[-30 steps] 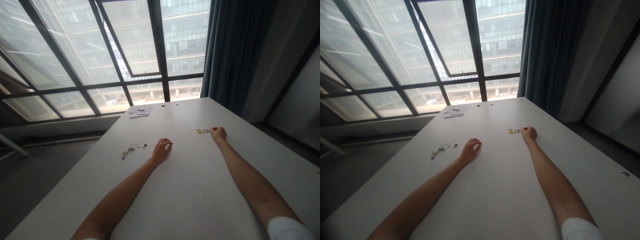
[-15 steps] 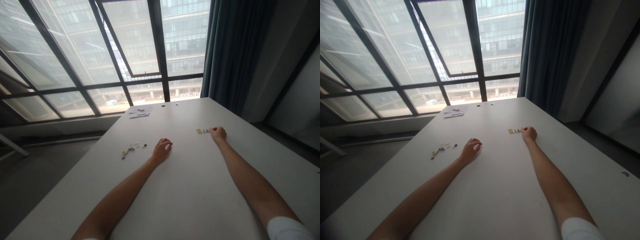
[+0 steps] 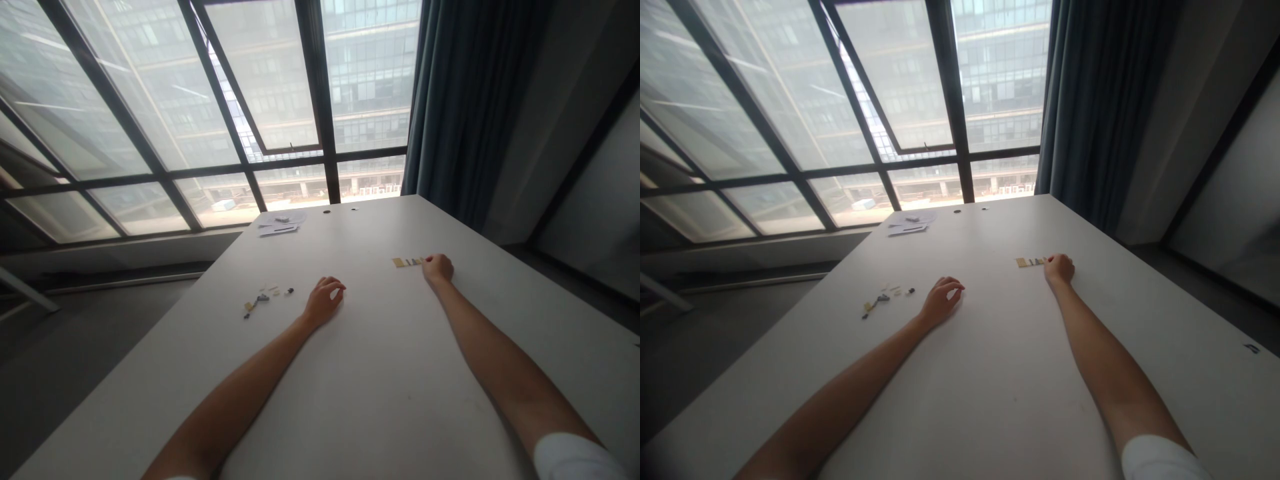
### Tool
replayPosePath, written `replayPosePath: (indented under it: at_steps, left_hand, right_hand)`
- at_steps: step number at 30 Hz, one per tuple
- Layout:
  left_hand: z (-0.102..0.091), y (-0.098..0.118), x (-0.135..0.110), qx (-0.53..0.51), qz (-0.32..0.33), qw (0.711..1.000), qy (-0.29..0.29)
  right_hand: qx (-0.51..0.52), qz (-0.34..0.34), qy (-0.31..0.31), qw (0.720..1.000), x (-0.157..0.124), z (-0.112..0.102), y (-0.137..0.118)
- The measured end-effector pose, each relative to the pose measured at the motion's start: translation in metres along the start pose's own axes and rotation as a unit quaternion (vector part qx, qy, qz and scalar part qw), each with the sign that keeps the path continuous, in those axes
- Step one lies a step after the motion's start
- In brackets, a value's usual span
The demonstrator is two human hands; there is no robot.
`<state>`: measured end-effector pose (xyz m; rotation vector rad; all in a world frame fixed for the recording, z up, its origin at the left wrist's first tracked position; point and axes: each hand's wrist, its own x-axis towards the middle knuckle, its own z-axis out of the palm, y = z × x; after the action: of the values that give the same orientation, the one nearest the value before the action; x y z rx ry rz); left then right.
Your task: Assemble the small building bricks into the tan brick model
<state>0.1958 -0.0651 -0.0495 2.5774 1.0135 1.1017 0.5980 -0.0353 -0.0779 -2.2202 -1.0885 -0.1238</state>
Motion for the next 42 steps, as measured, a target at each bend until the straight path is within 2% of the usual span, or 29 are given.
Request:
replayPosePath:
  at_steps: [21,27,42]
  left_hand:
    - [0.0012,-0.0024,-0.0002,-0.009,-0.007,1.0,-0.005]
    - [0.0013,-0.0037,0.0002,-0.007,-0.007,1.0,-0.004]
    - [0.0019,-0.004,0.0003,-0.012,-0.001,1.0,-0.008]
  right_hand:
    - [-0.024,0.024,-0.022,0.999,0.0007,-0.0039,-0.0049]
    - [-0.01,0.014,-0.033,0.999,0.0012,-0.0043,-0.0029]
    - [-0.007,-0.014,-0.011,1.0,0.0027,0.0013,0.0022]
